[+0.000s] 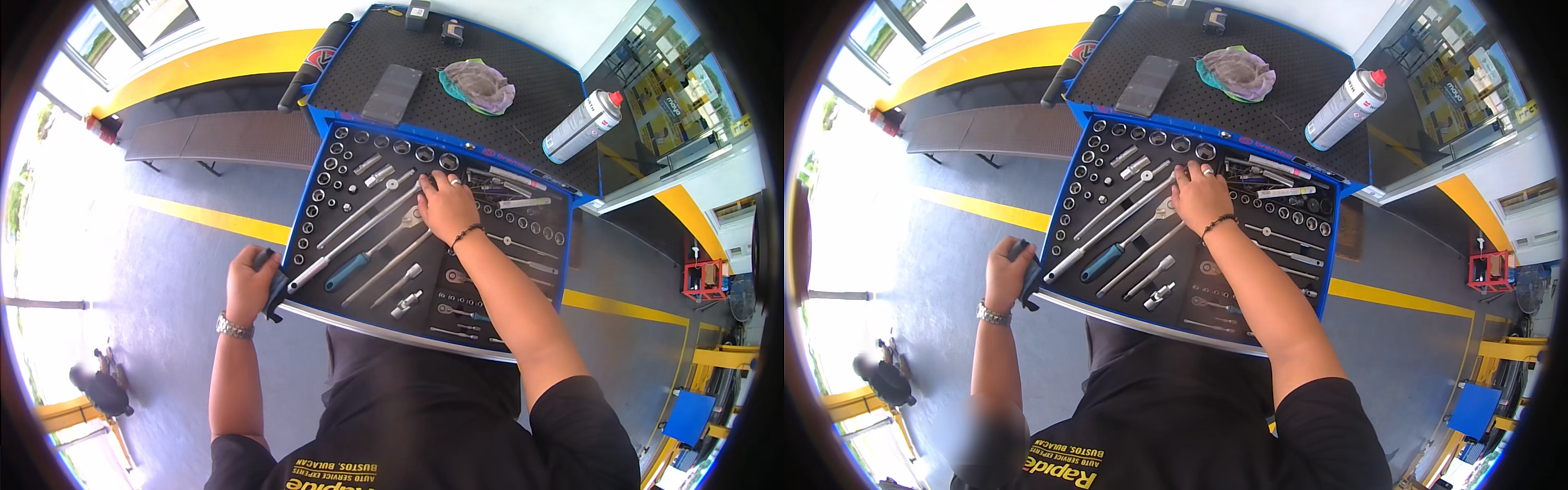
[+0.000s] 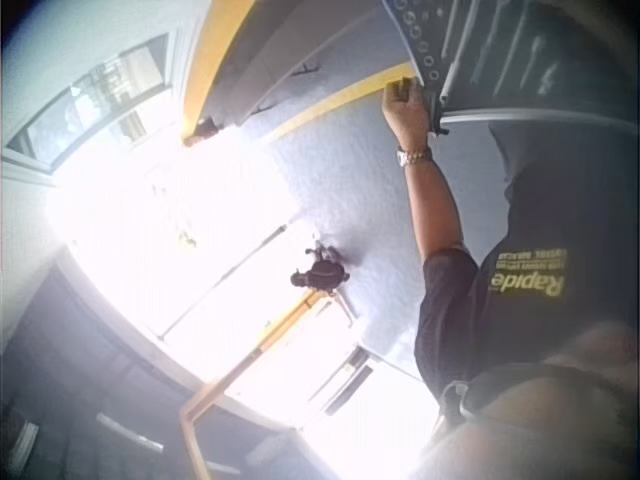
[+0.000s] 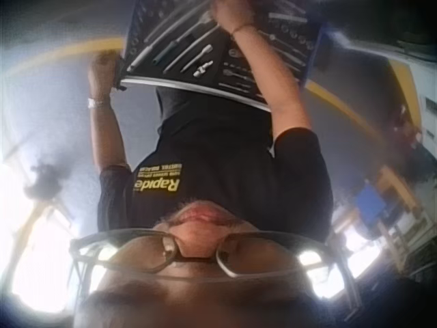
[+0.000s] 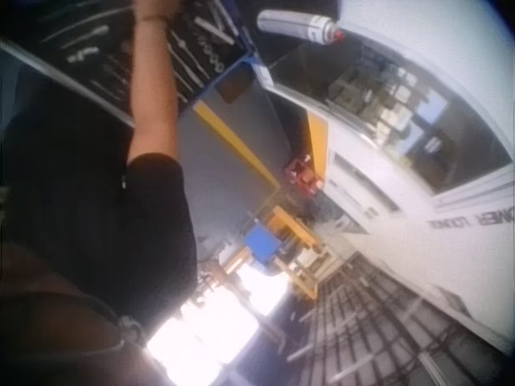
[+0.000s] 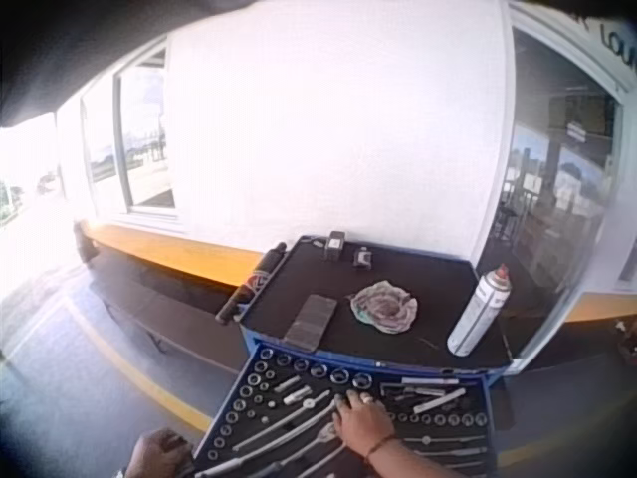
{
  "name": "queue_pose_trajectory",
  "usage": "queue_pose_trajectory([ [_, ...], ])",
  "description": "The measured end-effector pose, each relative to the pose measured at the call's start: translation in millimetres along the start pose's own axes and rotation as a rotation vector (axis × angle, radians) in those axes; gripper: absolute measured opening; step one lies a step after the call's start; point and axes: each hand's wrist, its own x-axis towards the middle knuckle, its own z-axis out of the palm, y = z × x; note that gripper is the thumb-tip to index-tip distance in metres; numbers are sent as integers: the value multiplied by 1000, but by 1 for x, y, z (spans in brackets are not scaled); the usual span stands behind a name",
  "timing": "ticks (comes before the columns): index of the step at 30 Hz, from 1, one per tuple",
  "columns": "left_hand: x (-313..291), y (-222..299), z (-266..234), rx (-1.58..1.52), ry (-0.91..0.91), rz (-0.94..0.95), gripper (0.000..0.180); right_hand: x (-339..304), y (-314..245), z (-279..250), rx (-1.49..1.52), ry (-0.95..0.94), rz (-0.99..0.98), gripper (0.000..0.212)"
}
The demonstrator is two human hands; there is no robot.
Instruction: The person cleans various hand tools from a blue toolbox using a spray can and a cloth. They pick up items such as a ratchet, a screwdriver, and a torque wrench, spray them, and wipe them down before placing them back into the drawer.
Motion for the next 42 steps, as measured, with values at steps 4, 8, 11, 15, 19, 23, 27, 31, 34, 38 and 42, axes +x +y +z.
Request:
queue_pose_trajectory([
  [4, -10, 34, -10, 473, 132, 148, 51, 2, -3, 4, -9, -19, 10, 38],
  [8, -2, 30, 0, 726, -174, 77, 89, -1, 3, 2, 9, -8, -48, 38],
  [11, 7, 16, 5, 736, -295, -21, 100, -6, 5, 3, 37, 37, -77, 36],
  [15, 18, 2, 9, 662, -381, -128, 102, -8, 5, -1, 35, -7, -78, 39],
  [19, 26, -14, 11, 642, -432, -142, 100, 0, 6, -10, 26, -101, -104, 44],
  [23, 18, -2, 10, 673, -369, -108, 95, 4, 6, -15, -12, -208, -103, 49],
  [27, 1, 3, 13, 744, -205, -53, 93, 7, 1, -22, -31, -250, -96, 54],
  [31, -6, 5, 14, 773, -155, -66, 88, 13, -3, -39, -18, -366, -71, 63],
  [34, -12, -1, 15, 764, -120, -17, 86, 10, -4, -32, 29, -343, -28, 68],
  [38, -25, 1, 15, 710, -72, -30, 78, 4, -11, -30, 82, -320, 49, 70],
  [42, -26, -1, 16, 644, 0, -15, 67, 16, -27, -44, 23, -381, 42, 67],
])
